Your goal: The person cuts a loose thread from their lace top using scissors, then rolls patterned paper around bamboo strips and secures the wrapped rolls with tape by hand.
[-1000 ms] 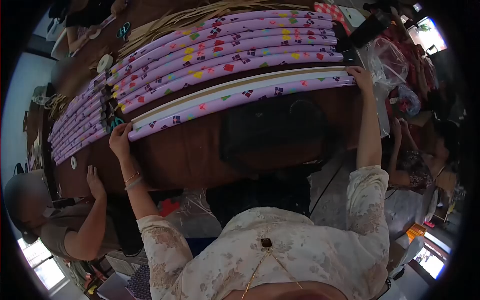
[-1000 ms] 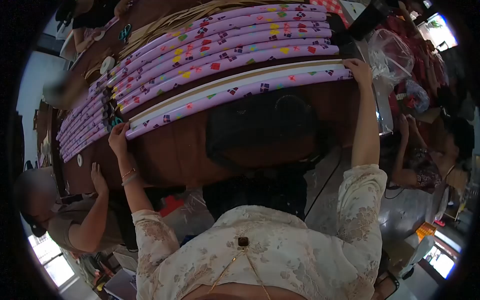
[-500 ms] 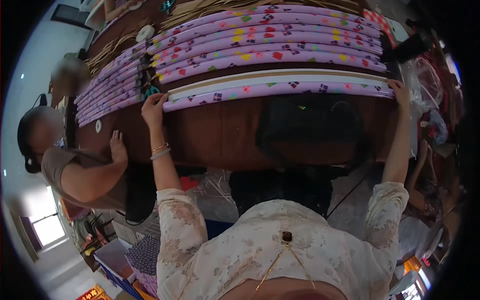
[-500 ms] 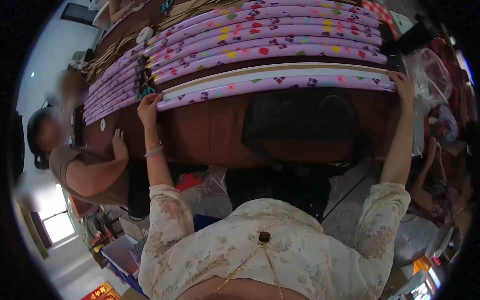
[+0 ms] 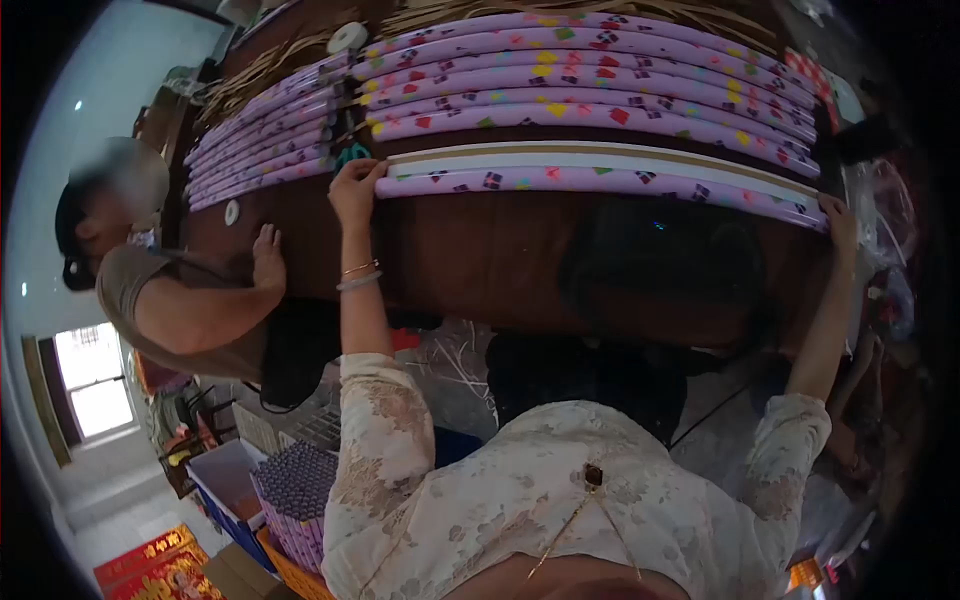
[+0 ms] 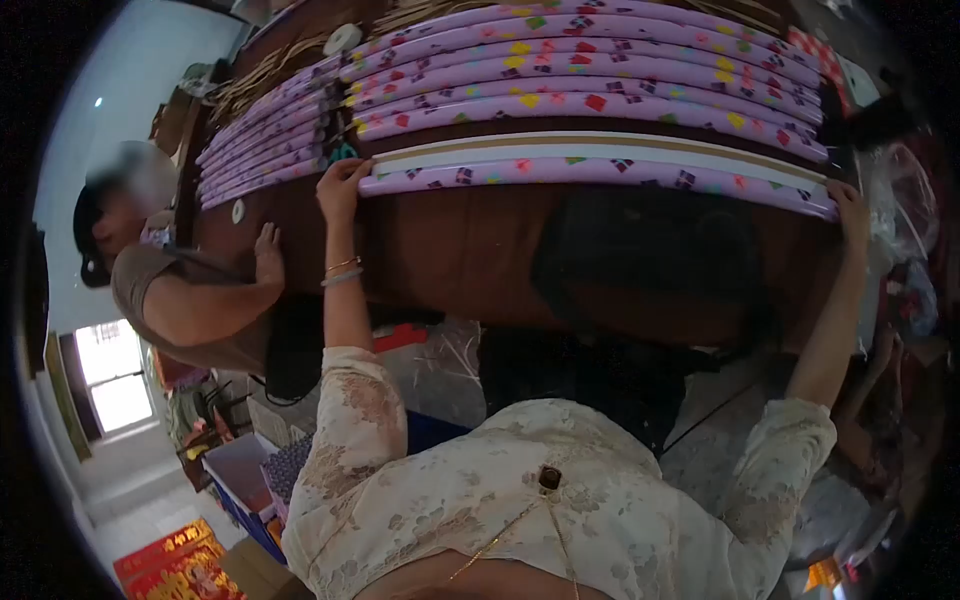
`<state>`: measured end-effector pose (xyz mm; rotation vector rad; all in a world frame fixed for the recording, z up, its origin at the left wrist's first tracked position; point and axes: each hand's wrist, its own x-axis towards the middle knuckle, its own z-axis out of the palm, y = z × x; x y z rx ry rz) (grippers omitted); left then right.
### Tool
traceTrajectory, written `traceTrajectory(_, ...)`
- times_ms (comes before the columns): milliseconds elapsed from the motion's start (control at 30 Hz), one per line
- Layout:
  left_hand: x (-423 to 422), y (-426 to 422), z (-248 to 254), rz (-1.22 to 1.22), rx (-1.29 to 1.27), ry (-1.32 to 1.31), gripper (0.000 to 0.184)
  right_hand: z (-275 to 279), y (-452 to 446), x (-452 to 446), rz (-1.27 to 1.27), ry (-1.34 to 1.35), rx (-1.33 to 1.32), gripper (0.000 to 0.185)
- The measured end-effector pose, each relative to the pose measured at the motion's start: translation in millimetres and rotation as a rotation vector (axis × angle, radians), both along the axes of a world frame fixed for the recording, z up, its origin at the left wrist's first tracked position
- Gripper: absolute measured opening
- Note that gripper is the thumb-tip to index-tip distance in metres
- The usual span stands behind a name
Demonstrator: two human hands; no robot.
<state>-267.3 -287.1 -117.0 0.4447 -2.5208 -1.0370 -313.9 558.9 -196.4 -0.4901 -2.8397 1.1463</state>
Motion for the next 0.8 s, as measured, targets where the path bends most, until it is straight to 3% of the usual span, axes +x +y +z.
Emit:
traceTrajectory(33,-1,-4,-2,-0.034,0.047,0.002,0.025,-6,2,-3,-0.013,-0.015,0.009,0.034)
traceTrajectory(67,-4,-12,-8,-0.015,-0.092,-0.005,0.025,0,-7,2,0.077,0.064,-0.009,0.033)
traceTrajectory(200,-4,-11,-8,-0.054,-0.044,-0.006,0.023,45,-71,23,-0.094,0.064,0.288,0.035)
traceTrajectory(367,-4,-15,-8,-0.074,-0.067,-0.025,0.022,65,-96,32,-0.233,0.02,0.248,0.037)
traceTrajectory(800,1,-6,-2,-0.06,0.014,-0.005,0.021,73,-106,31,-0.237,0.017,0.167,0.031)
